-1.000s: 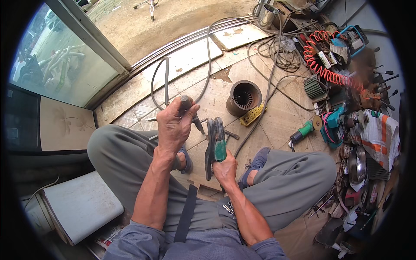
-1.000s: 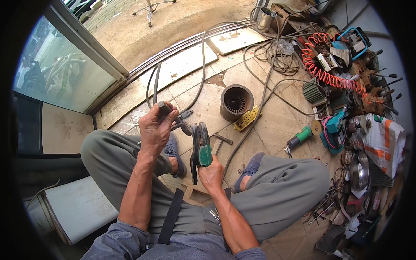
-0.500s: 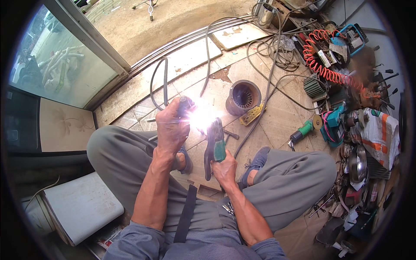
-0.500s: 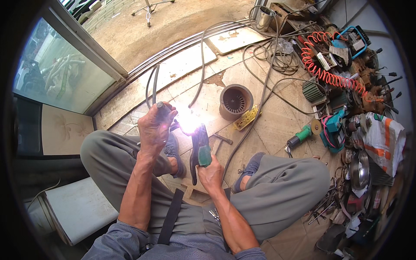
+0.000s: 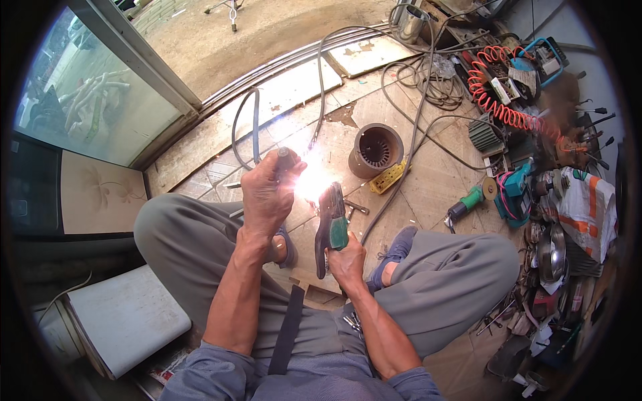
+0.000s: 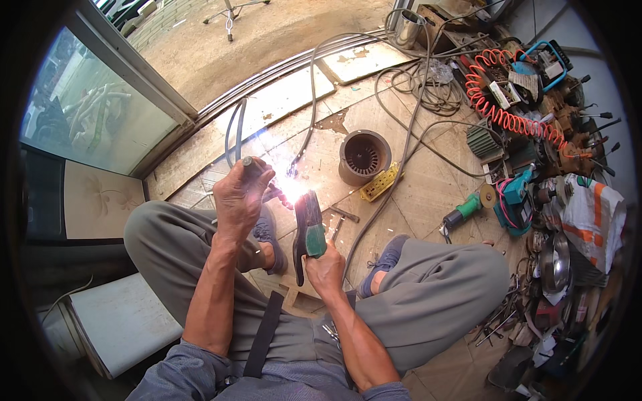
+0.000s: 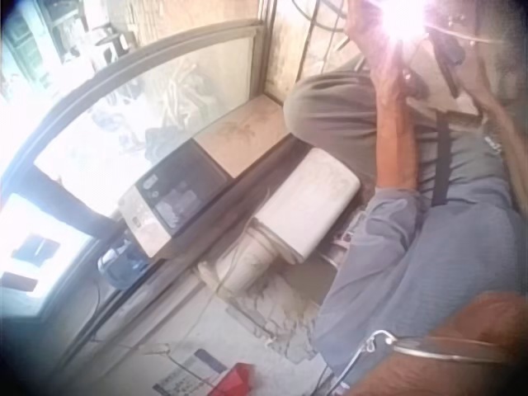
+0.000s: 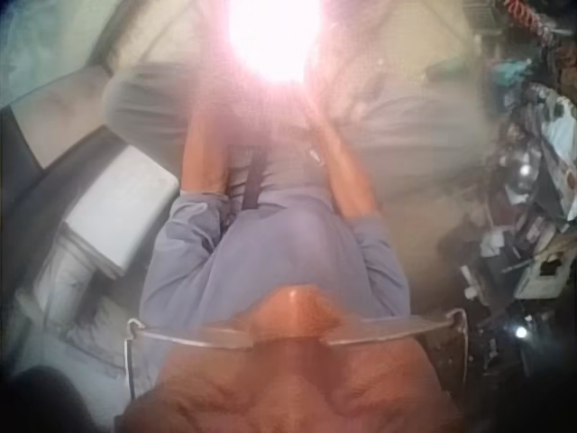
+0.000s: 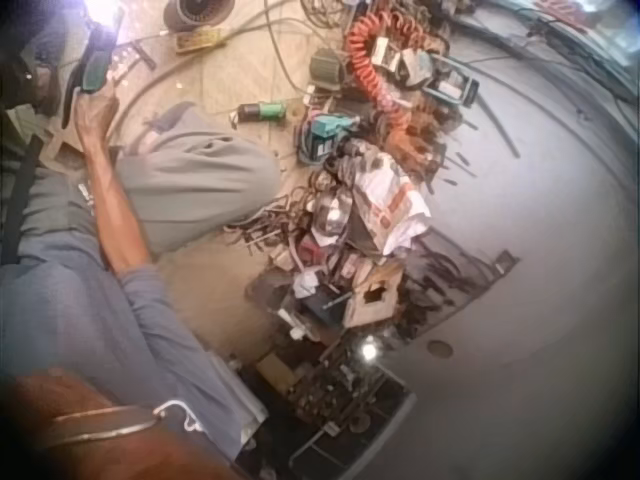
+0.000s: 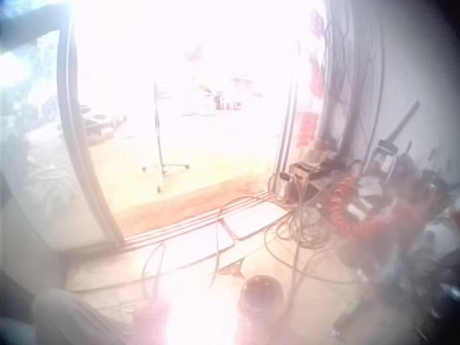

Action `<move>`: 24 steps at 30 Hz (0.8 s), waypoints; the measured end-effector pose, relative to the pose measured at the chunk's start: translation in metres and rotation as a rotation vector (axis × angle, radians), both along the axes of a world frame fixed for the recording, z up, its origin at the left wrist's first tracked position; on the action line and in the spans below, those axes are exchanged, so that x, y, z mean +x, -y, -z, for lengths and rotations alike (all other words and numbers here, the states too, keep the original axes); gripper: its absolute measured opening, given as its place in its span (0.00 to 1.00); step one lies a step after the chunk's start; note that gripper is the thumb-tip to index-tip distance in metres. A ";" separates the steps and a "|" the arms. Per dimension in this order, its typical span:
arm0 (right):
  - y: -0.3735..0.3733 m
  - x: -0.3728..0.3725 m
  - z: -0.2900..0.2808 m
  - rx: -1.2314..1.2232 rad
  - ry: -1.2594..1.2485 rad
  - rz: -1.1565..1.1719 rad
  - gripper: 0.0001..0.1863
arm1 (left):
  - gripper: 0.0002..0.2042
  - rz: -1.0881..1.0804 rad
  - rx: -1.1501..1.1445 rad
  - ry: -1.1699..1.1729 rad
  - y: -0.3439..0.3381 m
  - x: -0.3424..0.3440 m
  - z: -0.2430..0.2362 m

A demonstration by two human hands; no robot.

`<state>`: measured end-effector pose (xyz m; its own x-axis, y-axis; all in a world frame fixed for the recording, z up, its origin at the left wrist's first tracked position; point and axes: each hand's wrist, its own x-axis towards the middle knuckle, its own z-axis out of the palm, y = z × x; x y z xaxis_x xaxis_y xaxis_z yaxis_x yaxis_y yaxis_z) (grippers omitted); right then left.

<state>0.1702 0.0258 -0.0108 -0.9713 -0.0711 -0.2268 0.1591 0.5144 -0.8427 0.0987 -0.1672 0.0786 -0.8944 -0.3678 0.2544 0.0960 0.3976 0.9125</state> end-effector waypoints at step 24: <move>-0.008 -0.009 -0.007 -0.113 0.041 0.202 0.12 | 0.06 0.032 0.017 -0.031 -0.012 0.005 -0.014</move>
